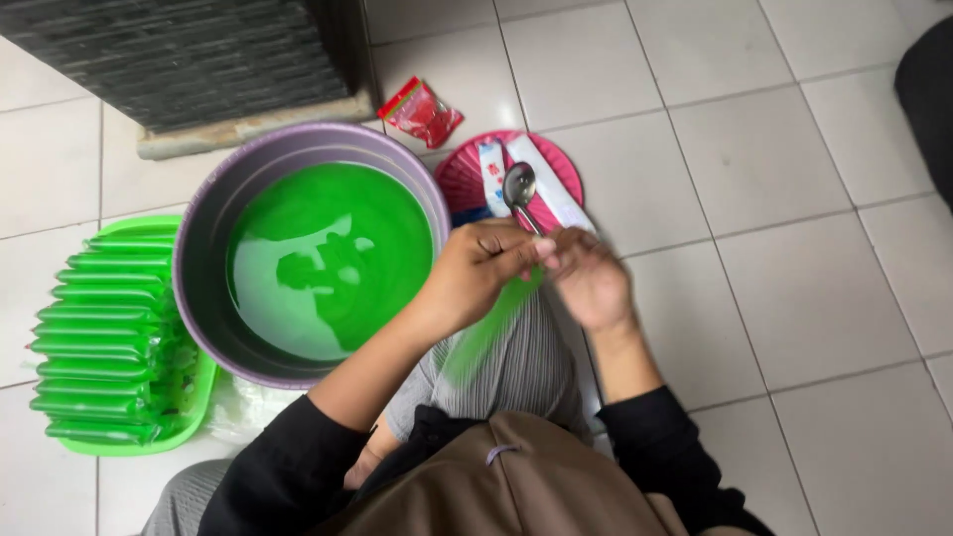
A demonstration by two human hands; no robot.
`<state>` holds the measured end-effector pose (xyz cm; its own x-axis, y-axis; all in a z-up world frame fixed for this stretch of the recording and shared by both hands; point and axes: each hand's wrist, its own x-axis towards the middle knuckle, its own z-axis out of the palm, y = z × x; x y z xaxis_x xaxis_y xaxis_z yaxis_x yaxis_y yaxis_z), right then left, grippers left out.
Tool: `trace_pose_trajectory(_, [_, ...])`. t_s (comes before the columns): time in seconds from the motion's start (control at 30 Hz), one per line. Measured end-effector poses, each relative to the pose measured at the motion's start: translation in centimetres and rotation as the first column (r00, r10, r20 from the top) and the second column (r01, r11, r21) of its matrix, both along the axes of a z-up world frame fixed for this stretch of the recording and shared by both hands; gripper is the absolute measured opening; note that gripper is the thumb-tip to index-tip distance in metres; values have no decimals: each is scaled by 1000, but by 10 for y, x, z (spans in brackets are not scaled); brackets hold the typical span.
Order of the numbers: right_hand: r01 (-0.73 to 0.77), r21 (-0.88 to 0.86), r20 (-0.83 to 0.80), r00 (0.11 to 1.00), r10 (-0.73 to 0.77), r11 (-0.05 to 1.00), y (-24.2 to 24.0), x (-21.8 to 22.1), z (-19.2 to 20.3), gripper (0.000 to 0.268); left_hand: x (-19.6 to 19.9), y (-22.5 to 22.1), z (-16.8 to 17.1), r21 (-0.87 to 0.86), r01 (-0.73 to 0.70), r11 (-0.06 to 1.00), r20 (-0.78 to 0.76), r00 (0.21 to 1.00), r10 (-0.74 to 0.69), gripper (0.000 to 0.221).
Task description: Filling and sealing small plastic tubes with green liquid snacks using a funnel and ladle while sitting on the floor.
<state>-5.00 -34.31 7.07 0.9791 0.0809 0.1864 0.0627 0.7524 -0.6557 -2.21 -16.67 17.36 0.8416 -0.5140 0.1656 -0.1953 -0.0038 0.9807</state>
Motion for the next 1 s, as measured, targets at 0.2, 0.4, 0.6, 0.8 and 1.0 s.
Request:
trace_pose_trajectory(0.2, [315,-492,289,939,-189,811,-21,-18,26,26,0,-10,-38,-83,-196,977,-424,894,144,26])
trace_pose_trajectory(0.4, [155,-137,30,988,-152,978,-5,-35,8,16,-17,-22,-77,-158,-365,918,-764,634,121,26])
trace_pose_trajectory(0.6, [-4,261,-232,970,67,965,4,-38,-29,20,-34,-11,-112,-136,-413,900,-895,441,67,25])
trace_pose_trajectory(0.8, [140,-356,-97,978,-186,924,34,-53,-10,30,-43,11,-122,-141,-474,869,-951,308,13,22])
trace_pose_trajectory(1.0, [633,-714,632,767,-111,301,37,-52,10,24,-53,23,-102,-140,-512,847,-970,244,-13,20])
